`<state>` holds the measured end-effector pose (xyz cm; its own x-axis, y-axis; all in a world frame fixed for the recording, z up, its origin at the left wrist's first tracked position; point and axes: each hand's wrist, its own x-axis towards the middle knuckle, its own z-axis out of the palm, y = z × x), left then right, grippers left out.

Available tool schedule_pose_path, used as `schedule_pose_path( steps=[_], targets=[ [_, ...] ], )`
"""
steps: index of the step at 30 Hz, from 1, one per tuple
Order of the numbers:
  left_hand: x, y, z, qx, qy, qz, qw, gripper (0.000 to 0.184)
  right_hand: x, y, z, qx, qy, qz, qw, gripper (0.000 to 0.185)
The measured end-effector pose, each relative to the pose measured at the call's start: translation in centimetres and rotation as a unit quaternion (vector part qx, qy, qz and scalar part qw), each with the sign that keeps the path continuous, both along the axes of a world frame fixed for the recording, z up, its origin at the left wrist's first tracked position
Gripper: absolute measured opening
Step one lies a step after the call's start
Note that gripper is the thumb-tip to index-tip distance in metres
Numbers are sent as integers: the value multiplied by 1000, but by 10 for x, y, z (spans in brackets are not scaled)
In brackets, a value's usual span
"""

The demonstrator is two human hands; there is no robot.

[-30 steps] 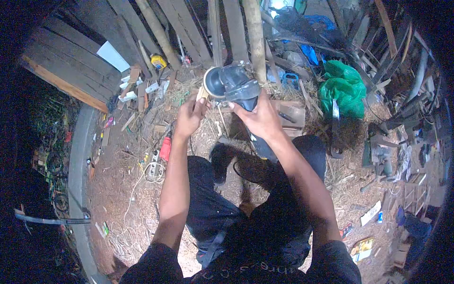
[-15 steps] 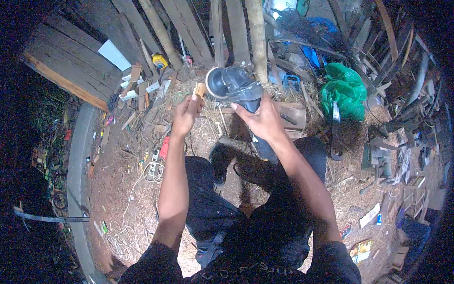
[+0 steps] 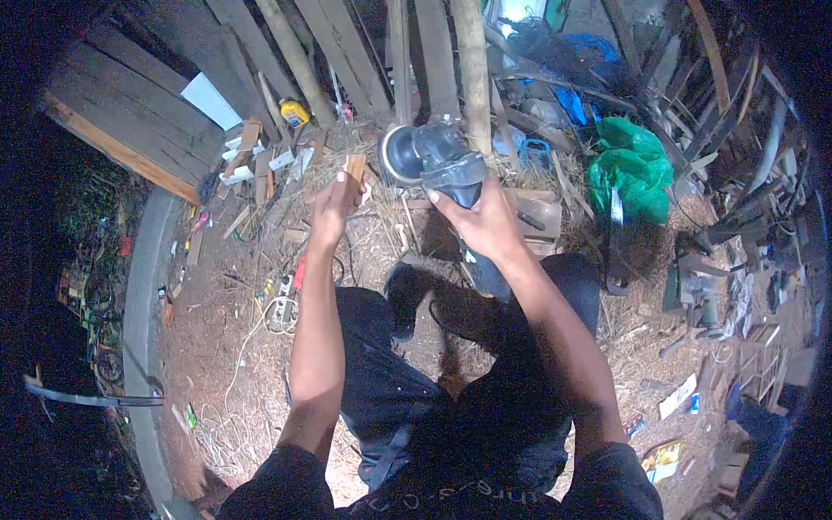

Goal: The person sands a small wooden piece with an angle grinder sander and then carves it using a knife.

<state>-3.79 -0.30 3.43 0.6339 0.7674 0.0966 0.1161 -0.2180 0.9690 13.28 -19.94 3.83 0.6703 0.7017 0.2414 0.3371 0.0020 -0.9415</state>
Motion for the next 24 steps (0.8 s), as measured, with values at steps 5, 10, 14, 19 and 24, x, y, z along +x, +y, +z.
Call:
schedule_pose_path(
  steps=[5, 10, 14, 19, 24],
  targets=[
    [8, 10, -19, 99, 35, -28, 994, 50, -7, 3, -2, 8, -22, -1, 1000, 62],
    [12, 0, -17, 128, -1, -38, 991, 48, -8, 4, -3, -21, -40, 9, 999, 63],
    [4, 2, -5, 73, 9, -18, 997, 50, -4, 4, -8, -30, -34, -11, 999, 63],
    [0, 1, 1, -9, -4, -14, 1000, 51, 1, 2, -8, 28, -18, -11, 999, 64],
    [3, 1, -2, -40, -11, -6, 999, 49, 3, 5, -14, 18, -13, -11, 1000, 62]
  ],
)
